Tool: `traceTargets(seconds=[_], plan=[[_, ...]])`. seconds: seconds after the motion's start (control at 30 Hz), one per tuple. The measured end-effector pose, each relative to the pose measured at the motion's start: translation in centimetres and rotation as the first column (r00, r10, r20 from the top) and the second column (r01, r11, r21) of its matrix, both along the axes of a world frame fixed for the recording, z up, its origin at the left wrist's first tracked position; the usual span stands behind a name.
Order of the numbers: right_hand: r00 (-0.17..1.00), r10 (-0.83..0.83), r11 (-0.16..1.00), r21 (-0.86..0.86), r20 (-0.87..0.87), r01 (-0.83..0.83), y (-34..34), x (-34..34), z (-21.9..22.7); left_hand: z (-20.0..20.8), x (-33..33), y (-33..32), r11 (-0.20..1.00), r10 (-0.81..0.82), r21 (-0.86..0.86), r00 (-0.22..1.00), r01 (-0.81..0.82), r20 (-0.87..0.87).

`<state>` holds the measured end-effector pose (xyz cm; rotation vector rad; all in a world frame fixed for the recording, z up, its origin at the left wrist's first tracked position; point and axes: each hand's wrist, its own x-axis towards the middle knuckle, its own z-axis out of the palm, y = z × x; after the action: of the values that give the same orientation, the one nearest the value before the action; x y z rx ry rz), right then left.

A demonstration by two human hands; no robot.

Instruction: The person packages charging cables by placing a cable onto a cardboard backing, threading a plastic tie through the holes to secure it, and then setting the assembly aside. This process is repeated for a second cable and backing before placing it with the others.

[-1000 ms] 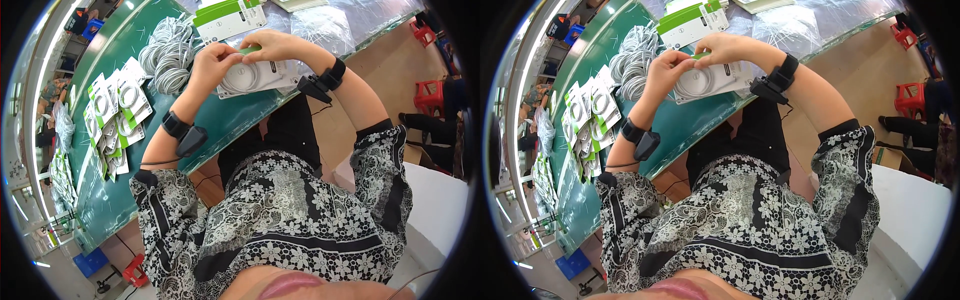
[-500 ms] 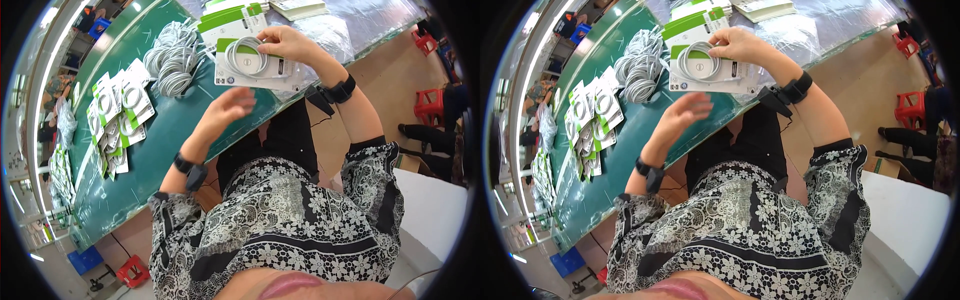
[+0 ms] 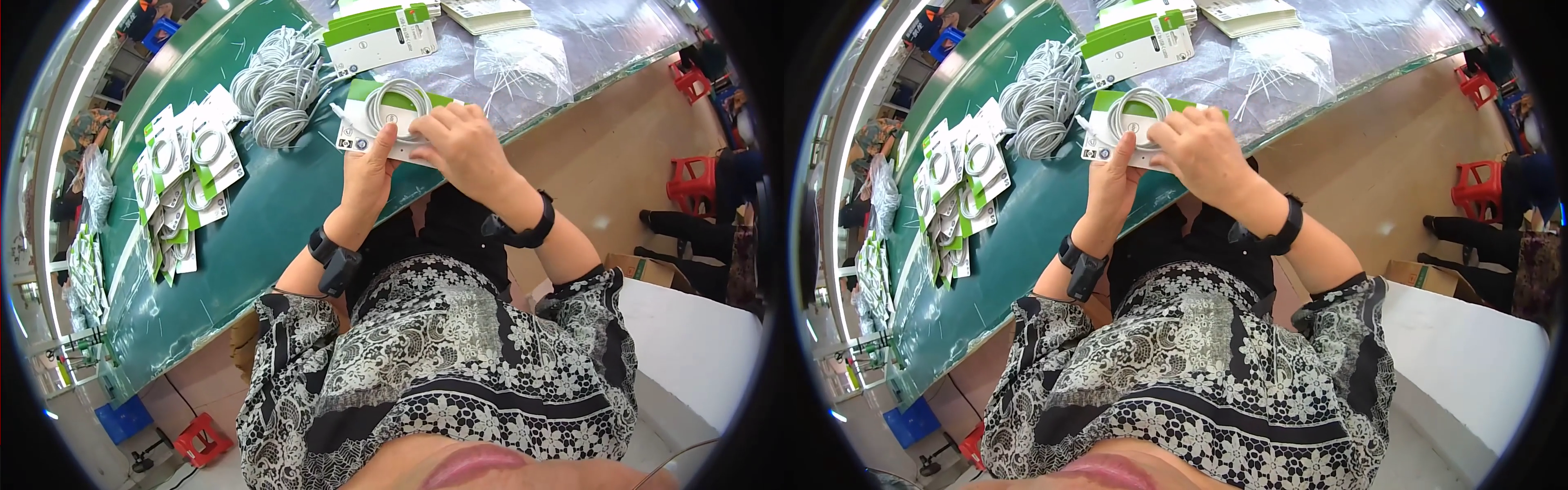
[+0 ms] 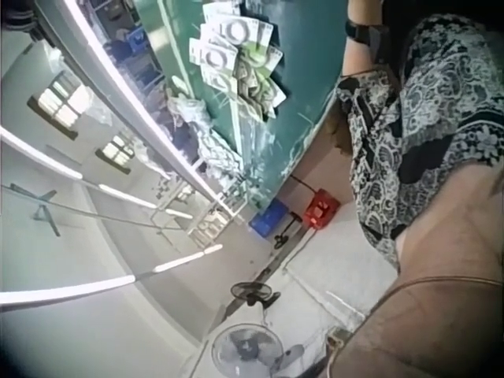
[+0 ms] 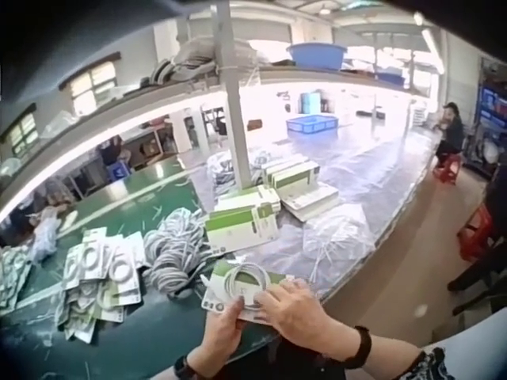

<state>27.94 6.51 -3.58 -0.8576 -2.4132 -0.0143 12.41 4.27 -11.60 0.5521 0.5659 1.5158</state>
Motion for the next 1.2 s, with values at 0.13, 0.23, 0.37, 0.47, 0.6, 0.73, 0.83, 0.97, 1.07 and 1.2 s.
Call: traceTargets(seconds=[0.13, 0.23, 0.37, 0.47, 0.6, 0.73, 0.83, 0.97, 1.07, 1.2], plan=[[0.997, 0.079, 0.994, -0.069, -0.028, -0.081, -0.2, 0.3, -1.2, -0.3, 0.1, -0.3, 0.999, 0.049, -0.008, 0.999, -0.050, -0.017], [0.991, 0.124, 0.988, -0.089, -0.055, -0.128, -0.2, 0.6, -1.1, -0.1, 0.1, -0.7, 0.998, 0.065, -0.020, 0.998, -0.066, -0.017], [0.990, 0.140, 0.988, -0.072, 0.001, -0.140, -0.2, 0.9, -0.7, 0.4, 0.2, -0.9, 0.996, 0.086, -0.010, 0.996, -0.086, 0.006], [0.988, 0.135, 0.990, -0.040, 0.076, -0.133, -0.2, 1.2, -0.4, 0.0, 0.1, -0.9, 0.997, 0.081, 0.015, 0.997, -0.081, -0.007], [0.984, 0.163, 0.987, -0.008, 0.067, -0.163, 0.6, 1.9, -0.3, -0.3, 0.3, -0.6, 0.990, 0.125, 0.069, 0.991, -0.121, -0.049], [0.949, 0.075, 0.943, -0.289, -0.307, -0.168, 1.9, 2.6, -0.5, -0.6, 0.7, -0.7, 0.986, 0.147, 0.095, 0.986, -0.139, -0.081], [0.925, -0.160, 0.923, -0.384, -0.345, 0.016, 2.6, 2.7, -0.5, -0.9, 0.8, -0.6, 0.987, 0.141, 0.086, 0.986, -0.133, -0.094], [0.945, -0.125, 0.930, -0.367, -0.301, 0.006, 2.0, 1.5, 0.0, -0.9, 0.7, -0.1, 0.987, 0.146, 0.082, 0.985, -0.138, -0.091], [0.979, 0.059, 0.981, -0.168, -0.197, -0.093, 2.0, 1.7, -1.0, -0.8, 0.7, -0.1, 0.984, 0.159, 0.097, 0.985, -0.152, -0.072], [0.978, 0.193, 0.980, -0.041, -0.081, -0.197, 2.1, 1.7, -1.0, -0.6, 0.7, -0.1, 0.992, 0.115, 0.053, 0.992, -0.113, -0.042]])
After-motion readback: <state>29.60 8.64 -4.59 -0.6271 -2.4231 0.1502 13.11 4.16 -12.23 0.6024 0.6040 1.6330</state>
